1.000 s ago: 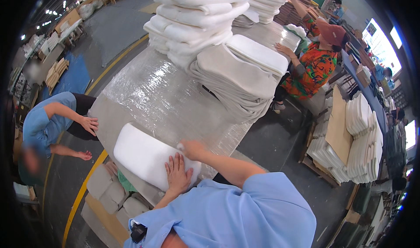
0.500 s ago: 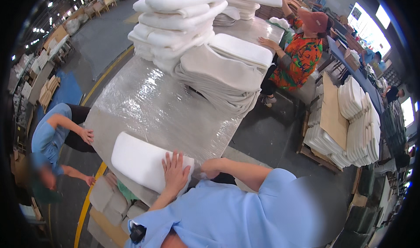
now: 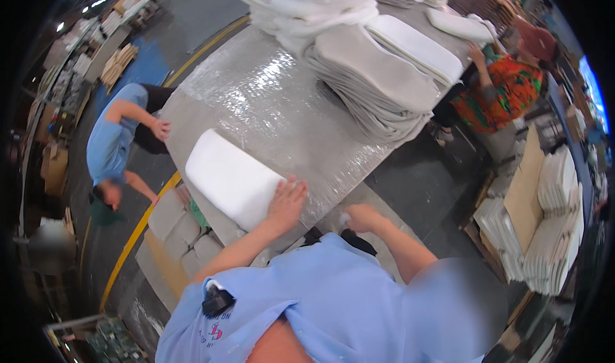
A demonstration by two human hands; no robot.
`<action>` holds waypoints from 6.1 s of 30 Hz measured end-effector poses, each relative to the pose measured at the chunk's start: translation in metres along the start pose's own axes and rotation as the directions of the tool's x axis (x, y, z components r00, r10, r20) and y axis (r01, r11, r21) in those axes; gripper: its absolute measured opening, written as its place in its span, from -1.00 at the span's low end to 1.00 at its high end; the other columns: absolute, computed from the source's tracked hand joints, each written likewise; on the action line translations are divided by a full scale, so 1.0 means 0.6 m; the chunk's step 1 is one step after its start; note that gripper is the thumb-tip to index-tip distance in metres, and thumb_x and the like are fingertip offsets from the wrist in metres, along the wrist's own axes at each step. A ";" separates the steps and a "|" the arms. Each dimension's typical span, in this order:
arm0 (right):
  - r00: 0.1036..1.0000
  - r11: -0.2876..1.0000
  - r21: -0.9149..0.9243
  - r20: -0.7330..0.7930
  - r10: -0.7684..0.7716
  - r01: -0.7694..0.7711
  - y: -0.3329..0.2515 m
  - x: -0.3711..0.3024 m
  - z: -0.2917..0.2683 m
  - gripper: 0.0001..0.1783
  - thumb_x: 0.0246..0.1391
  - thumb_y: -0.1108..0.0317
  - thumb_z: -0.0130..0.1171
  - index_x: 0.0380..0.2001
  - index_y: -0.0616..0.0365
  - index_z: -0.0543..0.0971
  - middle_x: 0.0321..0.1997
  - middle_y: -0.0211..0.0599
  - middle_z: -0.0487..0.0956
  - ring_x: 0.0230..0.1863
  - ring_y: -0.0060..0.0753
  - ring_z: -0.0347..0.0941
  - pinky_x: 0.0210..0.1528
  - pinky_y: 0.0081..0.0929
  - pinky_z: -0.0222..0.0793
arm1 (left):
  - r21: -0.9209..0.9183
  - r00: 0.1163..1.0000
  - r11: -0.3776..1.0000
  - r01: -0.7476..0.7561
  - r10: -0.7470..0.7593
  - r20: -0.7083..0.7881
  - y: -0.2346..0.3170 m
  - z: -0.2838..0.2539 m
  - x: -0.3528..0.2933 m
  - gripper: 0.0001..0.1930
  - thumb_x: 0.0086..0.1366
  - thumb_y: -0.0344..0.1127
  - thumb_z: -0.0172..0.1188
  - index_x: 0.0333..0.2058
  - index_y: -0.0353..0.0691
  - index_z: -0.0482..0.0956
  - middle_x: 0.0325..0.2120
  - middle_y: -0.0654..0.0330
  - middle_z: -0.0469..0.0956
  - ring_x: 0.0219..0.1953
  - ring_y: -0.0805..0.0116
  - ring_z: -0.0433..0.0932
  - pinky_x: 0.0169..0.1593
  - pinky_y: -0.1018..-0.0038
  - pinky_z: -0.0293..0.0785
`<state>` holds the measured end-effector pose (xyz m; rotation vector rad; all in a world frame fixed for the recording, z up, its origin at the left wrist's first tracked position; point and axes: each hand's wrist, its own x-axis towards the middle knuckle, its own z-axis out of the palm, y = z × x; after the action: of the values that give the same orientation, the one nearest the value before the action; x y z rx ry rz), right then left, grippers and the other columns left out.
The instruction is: The person picks up white foam inserts and gray fabric covers, inserts the foam into the covers, and places the finished cushions on a nearby stack. The person repeats this process multiple times while coworkers handle similar items nearby.
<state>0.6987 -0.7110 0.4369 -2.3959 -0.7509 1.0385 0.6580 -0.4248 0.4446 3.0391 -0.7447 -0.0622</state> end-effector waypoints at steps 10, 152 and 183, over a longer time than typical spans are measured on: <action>0.978 0.937 0.343 -0.163 0.130 -0.067 0.056 -0.137 0.034 -0.69 0.11 0.14 0.27 -0.24 0.17 0.64 -0.33 -0.04 0.67 -0.27 -0.09 0.64 -0.21 -0.20 0.52 | 0.035 0.974 0.995 -0.093 0.098 -0.205 0.084 0.046 -0.011 -0.47 0.29 -0.33 -0.03 0.20 -0.47 0.41 0.32 -0.17 0.33 0.46 -0.02 0.19 0.53 0.10 -0.03; 0.864 0.609 0.744 -0.085 0.497 -0.277 -0.050 0.158 -0.139 -0.14 0.38 -0.38 -0.25 0.27 0.22 0.41 0.01 -0.19 0.57 -0.05 -0.34 0.48 0.00 -0.22 0.40 | -0.677 -0.031 -0.734 0.049 -0.679 0.734 -0.072 0.012 -0.440 -0.39 0.53 0.22 -0.08 0.20 -0.20 0.48 -0.19 0.08 0.68 -0.30 0.34 0.65 -0.22 0.34 0.57; 0.730 0.541 0.662 -0.673 0.121 0.520 -0.117 0.117 -0.093 -0.37 0.45 -0.12 -0.17 -0.11 0.28 0.61 -0.20 -0.29 0.60 -0.10 -0.42 0.46 0.10 -0.43 0.34 | -0.948 0.151 -0.211 -0.240 -0.972 0.179 -0.105 -0.033 -0.345 -0.58 0.57 -0.08 -0.03 -0.39 -0.29 0.49 -0.28 0.06 0.59 -0.16 0.24 0.52 0.03 0.34 0.41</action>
<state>0.7595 -0.6225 0.4747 -1.5399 -0.1740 0.2268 0.5047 -0.2734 0.4704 1.1260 0.7735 0.6584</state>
